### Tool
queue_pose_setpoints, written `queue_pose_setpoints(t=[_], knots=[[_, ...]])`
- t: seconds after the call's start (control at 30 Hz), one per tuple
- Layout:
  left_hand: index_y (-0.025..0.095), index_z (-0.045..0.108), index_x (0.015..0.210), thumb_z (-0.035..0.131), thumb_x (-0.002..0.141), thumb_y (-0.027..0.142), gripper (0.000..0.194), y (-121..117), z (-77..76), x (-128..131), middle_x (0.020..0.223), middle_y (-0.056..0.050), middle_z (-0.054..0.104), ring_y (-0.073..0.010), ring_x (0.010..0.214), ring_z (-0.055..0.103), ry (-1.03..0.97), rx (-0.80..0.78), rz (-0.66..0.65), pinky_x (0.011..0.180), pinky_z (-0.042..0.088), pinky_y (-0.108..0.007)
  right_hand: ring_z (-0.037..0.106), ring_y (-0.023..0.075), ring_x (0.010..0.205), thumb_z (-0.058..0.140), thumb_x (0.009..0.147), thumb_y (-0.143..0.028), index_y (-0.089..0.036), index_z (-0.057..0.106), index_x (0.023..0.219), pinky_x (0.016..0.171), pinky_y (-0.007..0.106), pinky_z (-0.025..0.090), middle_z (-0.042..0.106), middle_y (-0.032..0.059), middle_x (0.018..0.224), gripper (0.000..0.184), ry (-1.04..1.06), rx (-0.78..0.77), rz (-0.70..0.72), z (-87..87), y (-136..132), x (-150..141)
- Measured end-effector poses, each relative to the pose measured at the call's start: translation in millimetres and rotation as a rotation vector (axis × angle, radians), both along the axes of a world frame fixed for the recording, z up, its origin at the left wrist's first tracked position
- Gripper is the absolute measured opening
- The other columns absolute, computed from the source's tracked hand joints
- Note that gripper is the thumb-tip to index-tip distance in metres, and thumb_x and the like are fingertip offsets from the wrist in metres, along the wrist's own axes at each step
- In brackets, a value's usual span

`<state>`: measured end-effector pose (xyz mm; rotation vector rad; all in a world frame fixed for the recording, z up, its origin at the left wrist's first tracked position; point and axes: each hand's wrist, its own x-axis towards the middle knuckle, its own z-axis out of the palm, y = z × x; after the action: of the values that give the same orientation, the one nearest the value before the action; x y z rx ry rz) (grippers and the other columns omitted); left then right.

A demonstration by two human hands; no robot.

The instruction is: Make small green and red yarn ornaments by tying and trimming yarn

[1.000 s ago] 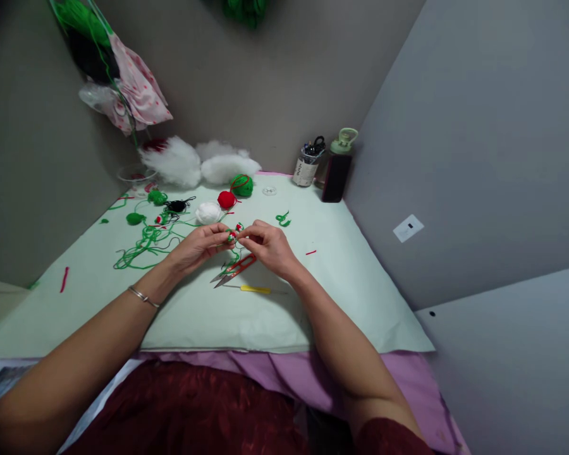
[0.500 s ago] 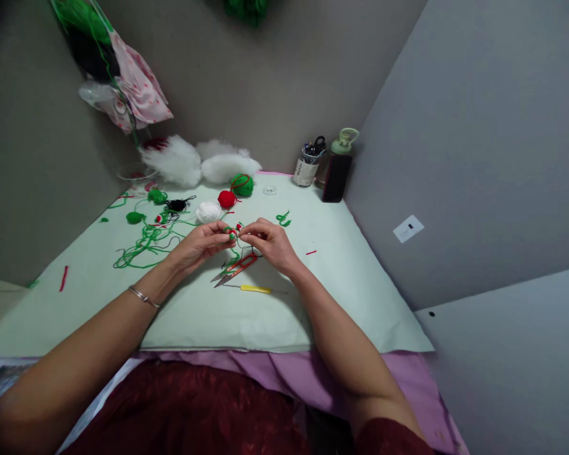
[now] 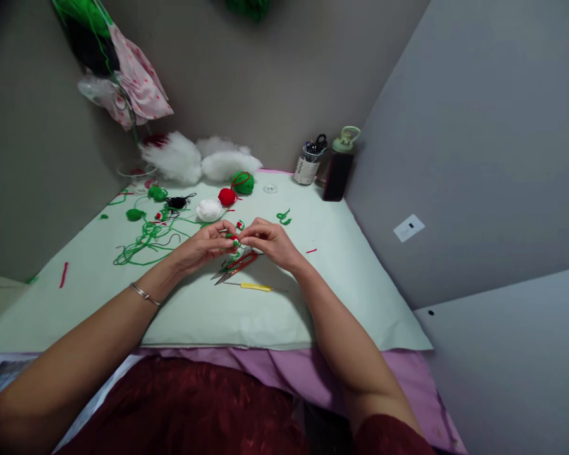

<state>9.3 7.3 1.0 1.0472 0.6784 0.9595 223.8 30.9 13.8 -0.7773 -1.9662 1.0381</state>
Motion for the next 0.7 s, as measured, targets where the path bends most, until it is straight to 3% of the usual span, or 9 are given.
queue_pose_setpoints(t=[0.23, 0.47, 0.7], knots=[[0.019, 0.064, 0.09, 0.082, 0.071, 0.024, 0.026, 0.9, 0.7, 2.0, 0.089, 0.0, 0.064, -0.0136, 0.082, 0.063, 0.008, 0.015, 0.087, 0.088, 0.05, -0.033, 0.053, 0.0108, 0.067, 0.074, 0.082, -0.04, -0.017, 0.072, 0.086, 0.063, 0.026, 0.044, 0.065, 0.0014, 0.081, 0.023, 0.037, -0.128, -0.106, 0.5, -5.0, -9.1], [0.017, 0.062, 0.086, 0.08, 0.072, 0.023, 0.023, 1.7, -4.8, 7.7, 0.087, 0.001, 0.061, -0.0124, 0.082, 0.06, 0.015, 0.119, 0.203, 0.083, 0.05, -0.029, 0.064, 0.0148, 0.084, 0.074, 0.082, -0.038, -0.018, 0.071, 0.098, 0.077, 0.029, 0.054, 0.07, 0.0053, 0.097, 0.026, 0.065, -0.165, -0.106, 3.6, -10.6, -13.1], [0.016, 0.062, 0.086, 0.081, 0.072, 0.025, 0.025, 4.0, -12.4, 9.5, 0.087, 0.0, 0.064, -0.0128, 0.08, 0.063, 0.031, 0.102, 0.182, 0.084, 0.051, -0.031, 0.068, 0.017, 0.086, 0.071, 0.08, -0.03, -0.019, 0.069, 0.098, 0.079, 0.032, 0.056, 0.073, 0.0043, 0.095, 0.02, 0.099, -0.175, -0.093, -3.1, -8.9, -17.7]])
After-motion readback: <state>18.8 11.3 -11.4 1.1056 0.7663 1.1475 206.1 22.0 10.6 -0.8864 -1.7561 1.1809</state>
